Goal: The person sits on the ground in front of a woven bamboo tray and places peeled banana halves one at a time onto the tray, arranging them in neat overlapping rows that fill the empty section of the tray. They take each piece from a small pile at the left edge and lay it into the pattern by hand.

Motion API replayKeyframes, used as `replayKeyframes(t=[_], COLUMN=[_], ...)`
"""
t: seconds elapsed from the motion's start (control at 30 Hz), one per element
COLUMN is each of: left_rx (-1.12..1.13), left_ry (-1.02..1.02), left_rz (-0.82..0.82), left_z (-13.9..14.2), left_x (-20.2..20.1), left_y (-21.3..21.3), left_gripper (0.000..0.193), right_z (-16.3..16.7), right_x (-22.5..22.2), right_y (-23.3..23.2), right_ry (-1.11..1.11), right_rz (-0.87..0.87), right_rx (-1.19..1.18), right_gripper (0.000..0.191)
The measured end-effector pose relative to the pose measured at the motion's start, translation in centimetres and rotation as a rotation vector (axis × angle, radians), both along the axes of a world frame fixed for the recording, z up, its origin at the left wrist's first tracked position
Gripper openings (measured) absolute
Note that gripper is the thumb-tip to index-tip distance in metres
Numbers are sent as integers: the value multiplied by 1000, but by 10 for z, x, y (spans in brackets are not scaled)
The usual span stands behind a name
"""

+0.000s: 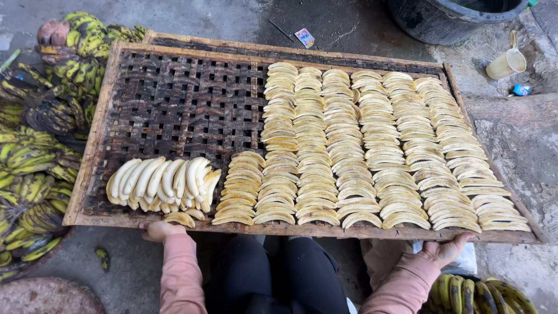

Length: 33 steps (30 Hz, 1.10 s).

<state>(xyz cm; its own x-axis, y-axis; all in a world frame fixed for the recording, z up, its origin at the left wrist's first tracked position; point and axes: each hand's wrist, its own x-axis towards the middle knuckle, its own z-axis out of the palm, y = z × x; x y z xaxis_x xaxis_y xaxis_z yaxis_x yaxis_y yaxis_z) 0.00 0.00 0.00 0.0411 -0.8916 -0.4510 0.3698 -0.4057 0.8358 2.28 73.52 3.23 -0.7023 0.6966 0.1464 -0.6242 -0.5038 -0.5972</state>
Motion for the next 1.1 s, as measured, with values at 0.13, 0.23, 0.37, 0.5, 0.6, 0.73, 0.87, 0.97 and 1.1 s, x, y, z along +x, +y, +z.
replayKeyframes(t=[0.13, 0.23, 0.37, 0.5, 0.6, 0.73, 0.87, 0.97, 1.1], left_rx=[-13, 10, 41, -490, -1024, -1478, -1343, -1484, -1720], left_ry=[-17, 155, -410, -45, -320, -726, -709, -747, -754], left_rz=[-30, -71, -162, -159, -508, -903, -983, -938, -627], left_z=[13, 24, 44, 91, 130, 168, 193, 229, 280], left_x=[3, -1, 13, 21, 19, -23, -109, -179, -211], left_y=[9, 15, 13, 15, 20, 15, -2, -18, -28], left_gripper=[47, 48, 50, 56, 48, 35, 6, 14, 39], right_z=[-7, 3, 16, 19, 37, 90, 139, 157, 147], right_x=[-4, -4, 16, -13, -26, 6, -7, -66, -139], right_y=[-9, -12, -13, -53, -112, -200, -268, -336, -467], right_ry=[-110, -319, -730, -834, -661, -579, -429, -264, -328], right_rz=[45, 75, -79, -505, -327, -19, 279, 496, 915], right_rx=[48, -30, 106, 656, 895, 1210, 1405, 1538, 1597], right_gripper=[75, 77, 74, 49, 39, 30, 11, 11, 43])
